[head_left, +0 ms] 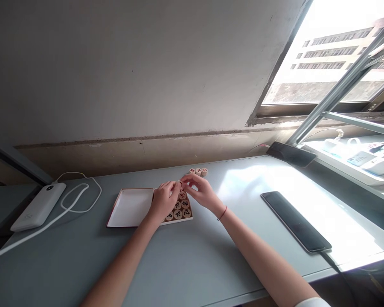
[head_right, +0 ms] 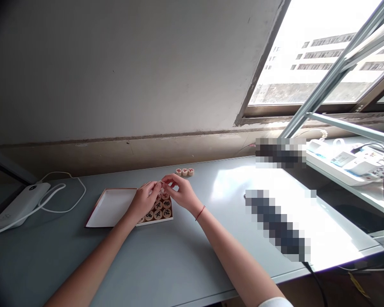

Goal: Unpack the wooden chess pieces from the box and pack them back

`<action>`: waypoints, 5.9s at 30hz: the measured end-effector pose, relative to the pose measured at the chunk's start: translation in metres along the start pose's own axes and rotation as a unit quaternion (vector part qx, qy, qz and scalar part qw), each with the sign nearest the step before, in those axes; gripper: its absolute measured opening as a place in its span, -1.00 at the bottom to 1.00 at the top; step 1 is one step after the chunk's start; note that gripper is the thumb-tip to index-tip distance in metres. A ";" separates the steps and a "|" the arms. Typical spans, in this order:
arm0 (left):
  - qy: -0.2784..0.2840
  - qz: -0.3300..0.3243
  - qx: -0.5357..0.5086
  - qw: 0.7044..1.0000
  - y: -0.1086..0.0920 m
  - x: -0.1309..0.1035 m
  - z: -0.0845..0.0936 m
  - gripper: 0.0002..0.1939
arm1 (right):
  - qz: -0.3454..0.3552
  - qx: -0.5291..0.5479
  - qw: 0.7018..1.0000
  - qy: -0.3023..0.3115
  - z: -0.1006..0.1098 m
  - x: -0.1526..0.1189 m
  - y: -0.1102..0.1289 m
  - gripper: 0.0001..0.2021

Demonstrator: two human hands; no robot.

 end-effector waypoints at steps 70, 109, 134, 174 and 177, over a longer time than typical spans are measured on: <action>0.035 0.013 0.271 0.962 0.017 -0.001 0.006 -0.65 | -0.026 -0.193 0.980 0.025 -0.001 0.000 -0.024 -0.80; -0.069 0.150 -0.378 0.911 0.059 -0.022 0.014 -0.60 | 0.023 -0.288 0.955 -0.069 0.006 -0.006 -0.015 -0.88; -0.027 -0.048 0.158 0.986 0.021 -0.022 0.020 -0.76 | -0.061 -0.285 0.949 -0.123 0.032 -0.006 -0.038 -0.89; 0.066 0.010 0.151 0.986 0.031 -0.024 0.000 -0.83 | -0.003 -0.355 0.923 -0.147 0.034 -0.007 -0.032 -0.83; 0.060 -0.016 0.131 0.989 0.029 -0.022 0.004 -0.83 | 0.042 -0.333 0.937 -0.096 0.019 -0.006 -0.012 -0.85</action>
Point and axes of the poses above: each hand's wrist, its own x-axis towards the middle knuckle, its own z-axis out of the back of the hand, y = z × x, the point moved 9 cm from there along x, towards the middle knuckle, and after that the axes turned 6 degrees about y, right-handed, at the moved point
